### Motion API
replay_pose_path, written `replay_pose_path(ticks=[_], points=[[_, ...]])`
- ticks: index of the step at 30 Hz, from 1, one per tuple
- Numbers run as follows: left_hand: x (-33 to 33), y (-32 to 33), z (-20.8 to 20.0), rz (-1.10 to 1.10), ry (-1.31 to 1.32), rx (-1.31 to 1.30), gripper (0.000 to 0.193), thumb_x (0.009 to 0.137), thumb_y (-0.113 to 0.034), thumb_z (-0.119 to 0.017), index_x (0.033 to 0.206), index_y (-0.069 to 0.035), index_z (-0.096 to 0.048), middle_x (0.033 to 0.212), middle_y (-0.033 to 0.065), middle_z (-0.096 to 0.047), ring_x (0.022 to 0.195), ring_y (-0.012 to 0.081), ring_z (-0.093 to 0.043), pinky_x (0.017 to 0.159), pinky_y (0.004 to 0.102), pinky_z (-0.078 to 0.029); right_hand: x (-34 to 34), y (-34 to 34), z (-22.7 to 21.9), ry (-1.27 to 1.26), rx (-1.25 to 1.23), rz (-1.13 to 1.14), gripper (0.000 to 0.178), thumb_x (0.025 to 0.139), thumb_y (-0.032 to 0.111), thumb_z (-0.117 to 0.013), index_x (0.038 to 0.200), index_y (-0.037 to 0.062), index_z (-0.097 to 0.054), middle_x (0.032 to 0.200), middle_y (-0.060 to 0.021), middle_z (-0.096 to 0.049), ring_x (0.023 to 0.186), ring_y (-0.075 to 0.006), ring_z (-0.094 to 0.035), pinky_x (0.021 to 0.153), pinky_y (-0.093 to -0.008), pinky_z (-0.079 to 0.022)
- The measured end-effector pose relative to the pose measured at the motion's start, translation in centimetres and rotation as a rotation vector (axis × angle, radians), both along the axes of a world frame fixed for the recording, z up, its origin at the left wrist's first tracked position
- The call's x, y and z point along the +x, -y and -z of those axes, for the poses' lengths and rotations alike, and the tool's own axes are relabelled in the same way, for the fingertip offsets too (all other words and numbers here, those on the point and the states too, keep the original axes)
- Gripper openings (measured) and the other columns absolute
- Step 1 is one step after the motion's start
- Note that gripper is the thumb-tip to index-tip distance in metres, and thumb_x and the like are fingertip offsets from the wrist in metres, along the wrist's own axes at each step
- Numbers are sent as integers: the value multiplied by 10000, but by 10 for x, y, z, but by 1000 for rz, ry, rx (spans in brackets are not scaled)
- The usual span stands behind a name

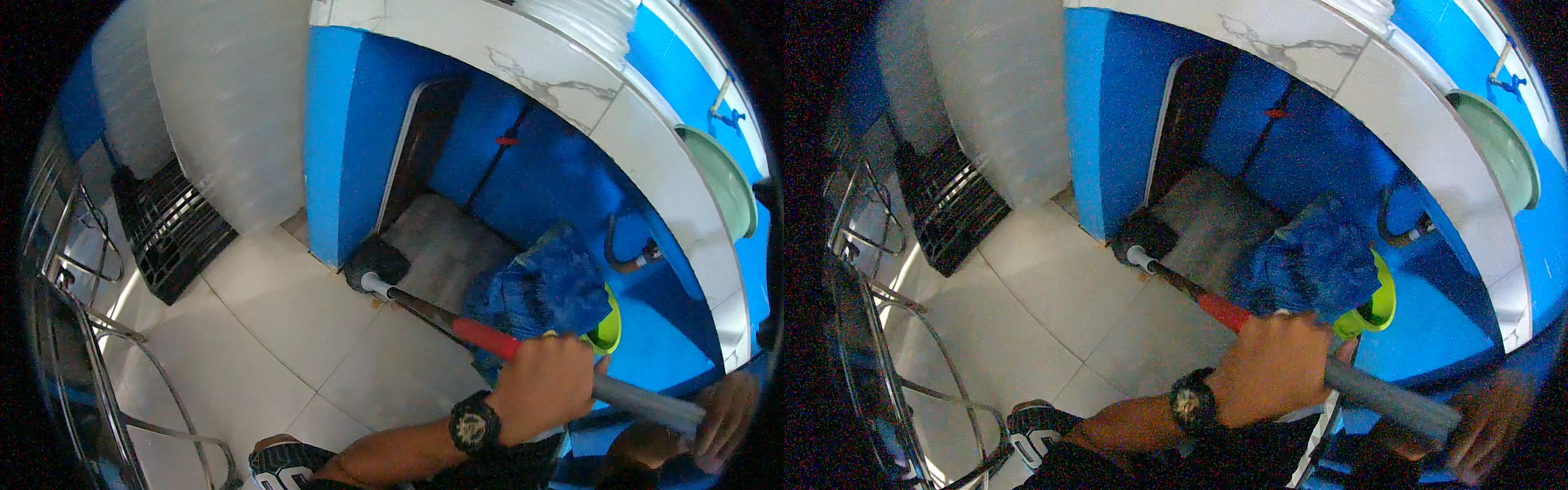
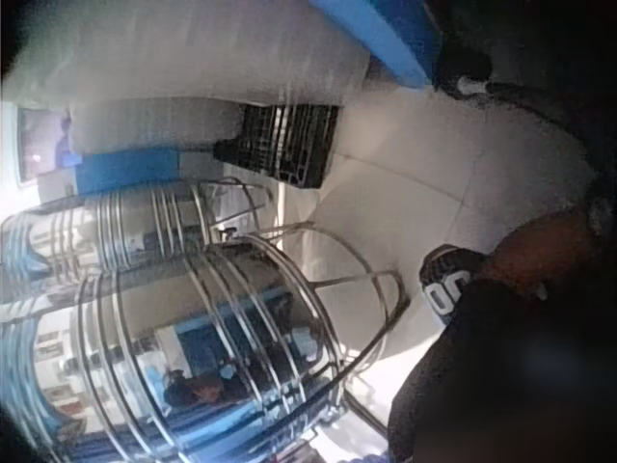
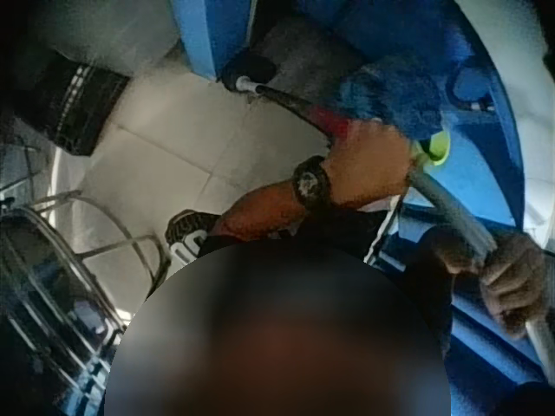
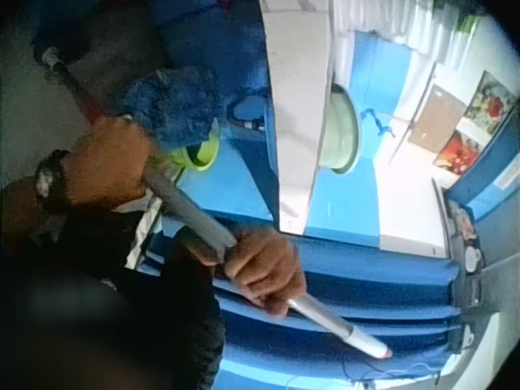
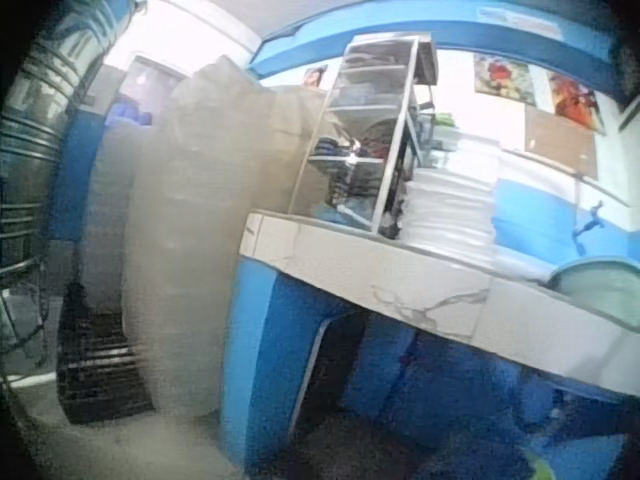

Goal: The person picks up large blue water bottles from a corner and places them on the floor in a row. The person then mops the floor with a mop and bucket, and finally handles white cylindrical rolls near a sink.

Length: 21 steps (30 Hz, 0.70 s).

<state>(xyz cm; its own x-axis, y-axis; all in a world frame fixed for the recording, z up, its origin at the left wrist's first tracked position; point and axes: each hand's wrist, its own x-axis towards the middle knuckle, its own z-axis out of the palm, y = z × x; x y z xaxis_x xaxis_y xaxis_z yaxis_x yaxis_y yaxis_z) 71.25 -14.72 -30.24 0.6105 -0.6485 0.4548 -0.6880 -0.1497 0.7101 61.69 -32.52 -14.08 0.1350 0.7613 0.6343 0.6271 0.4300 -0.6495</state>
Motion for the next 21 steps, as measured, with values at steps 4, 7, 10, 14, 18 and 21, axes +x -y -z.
replay_pose_path(ticks=[4, 7, 10, 14, 18, 21], points=[[15, 26, 18, -100, 135, -312, 320, 915, -332, -627, 734, -69, -650, 722, 146, -651, 646, 344, -667, 597, 444, -555, -21, 20, 18, 33, 219, 459, 224, 960, 269, -555, 853, 115, -678, 734, -97, -647, 637, -178, -644, 594, -345, -580], [18, 44, 30, -155, 241, -539, 268, 848, -315, -684, 709, -105, -595, 683, 112, -608, 585, 308, -622, 566, 424, -530, -34, 31, 25, 21, 227, 510, 231, 962, 241, -543, 831, 97, -668, 705, -98, -657, 620, -189, -652, 576, -354, -584], [24, 53, 42, -131, 295, -612, 277, 810, -318, -724, 695, -120, -568, 658, 93, -582, 548, 291, -587, 539, 421, -499, -37, 32, 25, 12, 218, 522, 241, 965, 212, -531, 808, 80, -659, 676, -100, -667, 603, -200, -660, 557, -363, -589], [43, 73, 55, -121, 325, -735, 336, 836, -334, -738, 666, -119, -543, 647, 80, -573, 537, 286, -574, 504, 419, -454, -25, 23, 17, -10, 141, 532, 259, 969, 173, -516, 778, 57, -646, 638, -102, -680, 581, -214, -671, 533, -375, -594], [65, 96, 78, -106, 270, -710, 342, 873, -319, -721, 669, -109, -545, 696, 89, -589, 610, 307, -591, 538, 434, -444, 4, 21, 32, -133, -40, 378, 257, 963, 143, -542, 724, 79, -611, 605, -78, -665, 540, -205, -658, 536, -375, -590], [89, 114, 96, -107, 203, -603, 330, 884, -307, -713, 685, -97, -553, 736, 110, -587, 706, 337, -604, 625, 457, -456, 11, 12, 86, 31, 276, 854, 185, 959, 151, -575, 778, 114, -589, 610, -51, -641, 525, -182, -634, 549, -378, -572]])
